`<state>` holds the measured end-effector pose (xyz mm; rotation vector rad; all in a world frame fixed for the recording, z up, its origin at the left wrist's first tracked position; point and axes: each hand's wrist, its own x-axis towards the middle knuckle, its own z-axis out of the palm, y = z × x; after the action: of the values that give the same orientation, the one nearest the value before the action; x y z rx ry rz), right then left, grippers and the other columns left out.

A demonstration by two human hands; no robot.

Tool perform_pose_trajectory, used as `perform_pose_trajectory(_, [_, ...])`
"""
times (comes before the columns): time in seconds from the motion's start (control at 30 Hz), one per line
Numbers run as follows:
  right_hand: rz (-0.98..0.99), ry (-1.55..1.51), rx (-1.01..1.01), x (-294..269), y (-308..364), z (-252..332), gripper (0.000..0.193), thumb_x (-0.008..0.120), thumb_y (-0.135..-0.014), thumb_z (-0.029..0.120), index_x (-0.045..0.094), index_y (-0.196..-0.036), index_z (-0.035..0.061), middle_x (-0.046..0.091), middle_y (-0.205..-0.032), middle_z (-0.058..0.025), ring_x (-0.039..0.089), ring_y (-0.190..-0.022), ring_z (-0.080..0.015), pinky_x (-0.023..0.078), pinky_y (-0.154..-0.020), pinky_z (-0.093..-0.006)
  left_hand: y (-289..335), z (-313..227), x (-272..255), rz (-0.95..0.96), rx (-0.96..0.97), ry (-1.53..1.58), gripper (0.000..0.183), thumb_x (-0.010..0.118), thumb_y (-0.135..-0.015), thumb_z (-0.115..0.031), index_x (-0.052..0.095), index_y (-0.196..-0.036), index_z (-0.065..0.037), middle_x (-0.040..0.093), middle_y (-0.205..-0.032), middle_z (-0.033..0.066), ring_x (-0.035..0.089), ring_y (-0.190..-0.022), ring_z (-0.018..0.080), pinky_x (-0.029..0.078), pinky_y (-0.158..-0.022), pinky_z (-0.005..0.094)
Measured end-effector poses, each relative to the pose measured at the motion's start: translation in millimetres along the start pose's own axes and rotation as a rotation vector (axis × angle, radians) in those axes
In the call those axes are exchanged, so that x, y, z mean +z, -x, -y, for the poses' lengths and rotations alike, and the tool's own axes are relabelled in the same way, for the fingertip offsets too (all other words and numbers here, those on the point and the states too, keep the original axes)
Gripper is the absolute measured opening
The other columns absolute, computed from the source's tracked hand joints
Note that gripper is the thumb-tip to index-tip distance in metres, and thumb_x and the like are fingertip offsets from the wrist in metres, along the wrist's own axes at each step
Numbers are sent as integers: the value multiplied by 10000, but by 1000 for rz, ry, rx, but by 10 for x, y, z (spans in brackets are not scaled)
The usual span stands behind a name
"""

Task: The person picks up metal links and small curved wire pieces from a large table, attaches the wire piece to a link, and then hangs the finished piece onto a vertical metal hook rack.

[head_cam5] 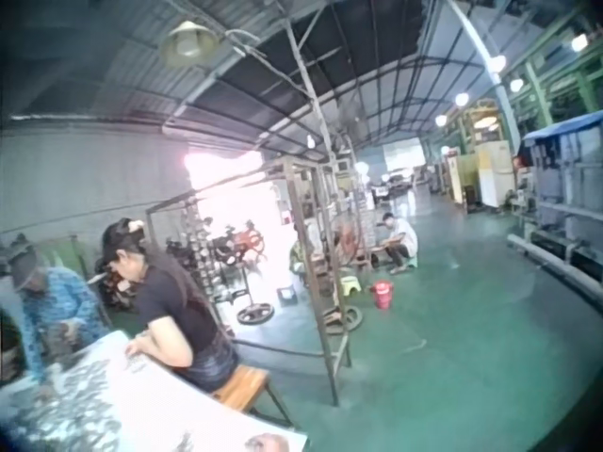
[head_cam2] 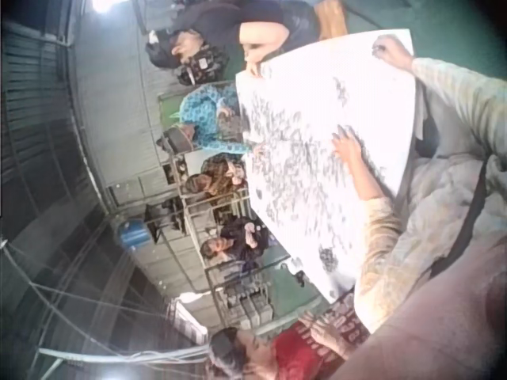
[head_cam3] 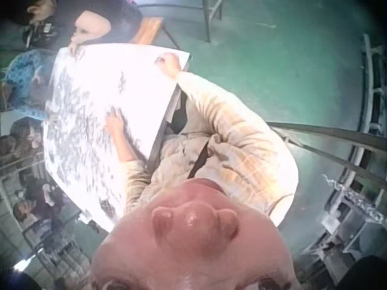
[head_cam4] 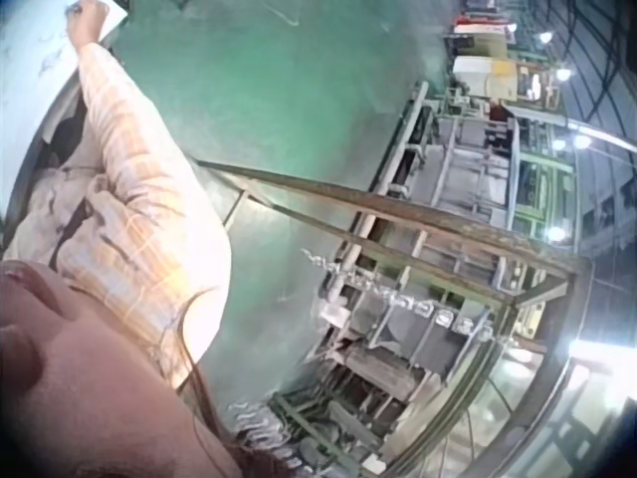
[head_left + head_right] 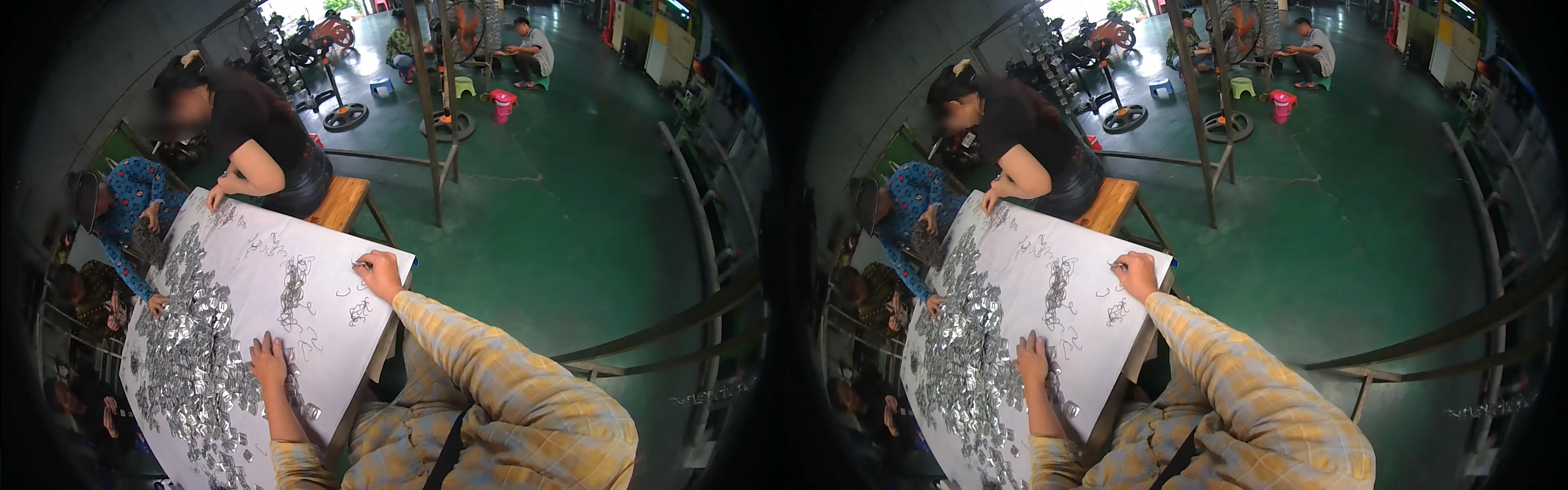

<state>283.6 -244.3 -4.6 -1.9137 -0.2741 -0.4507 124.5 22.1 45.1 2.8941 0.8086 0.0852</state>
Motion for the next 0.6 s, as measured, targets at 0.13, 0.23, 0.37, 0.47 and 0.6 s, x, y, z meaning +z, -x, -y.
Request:
perform_pose_trajectory(0.13, [48,-84,22,-74,-17,1,145,705,-669,187,687,-752,68,614,-686,-92,577,-677,-271,420,-715,-371,255,57,152,-76,108,-64,487,398,-909,-451,443,-1315,-185,359,-1384,164,315,-1280,356,191,-1017,600])
perform_pose_trajectory(0.23, [91,-206,97,-206,-45,26,172,704,-659,178,691,-779,55,634,-711,-106,590,-638,-277,453,-655,-371,380,-126,73,-54,174,110,434,417,-921,-366,474,-1285,-134,399,-1353,176,349,-1268,332,137,-1039,584])
perform_pose_trajectory(0.37, [101,-155,-50,-309,180,485,129,704,-665,175,689,-743,74,626,-706,-78,583,-703,-255,412,-756,-375,662,-276,-149,-342,293,276,311,533,-867,-193,587,-1126,-31,557,-1185,160,502,-1130,301,248,-1018,529])
perform_pose_trajectory(0.47, [204,-98,-217,-292,502,860,85,702,-670,181,678,-690,103,616,-708,-53,566,-787,-236,333,-855,-392,968,-594,-345,-253,379,822,231,603,-792,-67,644,-1013,-14,601,-1075,160,556,-1036,274,388,-941,405])
perform_pose_trajectory(0.6, [392,-226,-240,-134,718,1159,150,714,-625,169,661,-675,38,607,-624,-101,581,-581,-270,450,-592,-366,1053,-840,-378,-359,422,992,218,649,-728,19,662,-945,4,638,-937,137,600,-898,244,449,-825,317])
